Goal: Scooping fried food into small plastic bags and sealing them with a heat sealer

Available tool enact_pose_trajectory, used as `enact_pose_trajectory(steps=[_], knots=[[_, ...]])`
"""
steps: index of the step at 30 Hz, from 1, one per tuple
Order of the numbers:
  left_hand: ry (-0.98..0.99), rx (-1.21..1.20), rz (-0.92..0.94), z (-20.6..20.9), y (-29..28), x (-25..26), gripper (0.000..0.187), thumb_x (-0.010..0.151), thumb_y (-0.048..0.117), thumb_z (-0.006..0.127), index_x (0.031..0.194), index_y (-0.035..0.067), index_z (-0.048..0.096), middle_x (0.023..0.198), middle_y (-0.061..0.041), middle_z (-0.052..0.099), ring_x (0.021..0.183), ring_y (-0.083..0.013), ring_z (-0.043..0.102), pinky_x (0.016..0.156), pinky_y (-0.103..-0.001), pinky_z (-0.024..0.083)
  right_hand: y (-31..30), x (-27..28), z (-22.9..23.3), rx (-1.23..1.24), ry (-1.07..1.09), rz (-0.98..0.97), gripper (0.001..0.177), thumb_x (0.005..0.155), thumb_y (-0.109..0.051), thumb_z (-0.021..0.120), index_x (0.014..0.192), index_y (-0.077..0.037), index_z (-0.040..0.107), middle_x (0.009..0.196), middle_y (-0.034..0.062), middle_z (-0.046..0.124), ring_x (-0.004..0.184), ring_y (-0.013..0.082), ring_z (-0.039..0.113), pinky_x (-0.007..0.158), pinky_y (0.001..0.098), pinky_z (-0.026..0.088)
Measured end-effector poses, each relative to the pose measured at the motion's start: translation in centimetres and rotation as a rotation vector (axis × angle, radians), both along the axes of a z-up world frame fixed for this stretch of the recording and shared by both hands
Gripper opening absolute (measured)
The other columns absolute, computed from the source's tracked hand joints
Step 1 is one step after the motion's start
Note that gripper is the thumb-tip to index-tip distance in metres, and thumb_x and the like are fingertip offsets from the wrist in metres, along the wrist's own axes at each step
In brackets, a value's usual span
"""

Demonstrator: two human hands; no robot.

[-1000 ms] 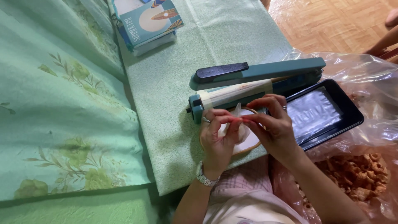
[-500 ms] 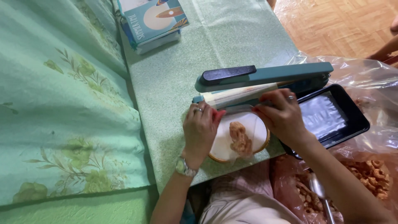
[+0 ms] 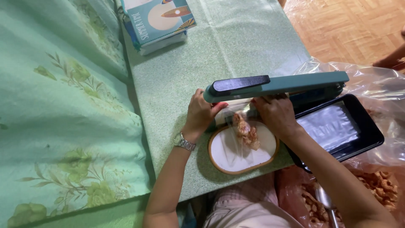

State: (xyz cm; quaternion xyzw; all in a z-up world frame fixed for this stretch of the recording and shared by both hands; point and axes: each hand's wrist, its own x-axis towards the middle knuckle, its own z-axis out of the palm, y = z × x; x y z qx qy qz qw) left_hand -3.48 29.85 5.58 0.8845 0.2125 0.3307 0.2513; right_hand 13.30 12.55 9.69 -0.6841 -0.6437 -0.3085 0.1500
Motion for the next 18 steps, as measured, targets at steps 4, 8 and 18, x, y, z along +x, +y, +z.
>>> enact_pose_trajectory(steps=[4,8,18], knots=[[-0.030,-0.044,-0.034,2.3,-0.4,-0.5,0.051,0.076,0.048,0.078,0.071,0.006,0.049,0.066,-0.013,0.048,0.081,-0.0408,0.059,0.072,-0.045,0.050,0.5,-0.2,-0.4,-0.078,-0.162,-0.192,0.001,0.090,-0.024,0.067,0.090,-0.025,0.067,0.052,-0.0022,0.057,0.048,0.0174,0.060,0.051,0.0330,0.049],[-0.005,-0.239,-0.151,5.8,-0.4,-0.1,0.040,0.076,0.034,0.081,0.089,0.004,0.058,0.081,-0.016,0.058,0.090,-0.0421,0.062,0.076,-0.041,0.052,0.4,-0.2,-0.2,-0.107,-0.041,-0.137,0.003,0.089,-0.018,0.065,0.089,-0.015,0.067,0.054,0.0040,0.060,0.051,0.0265,0.064,0.049,0.0401,0.047],[0.265,-0.712,-0.567,0.4,5.7,0.9,0.051,0.076,0.033,0.078,0.110,-0.002,0.064,0.106,-0.025,0.068,0.108,-0.0404,0.062,0.104,-0.051,0.035,-2.3,-4.0,4.4,-0.048,0.125,0.029,0.018,0.082,-0.006,0.066,0.099,-0.009,0.069,0.097,0.0107,0.067,0.079,0.0270,0.067,0.076,0.0363,0.050]])
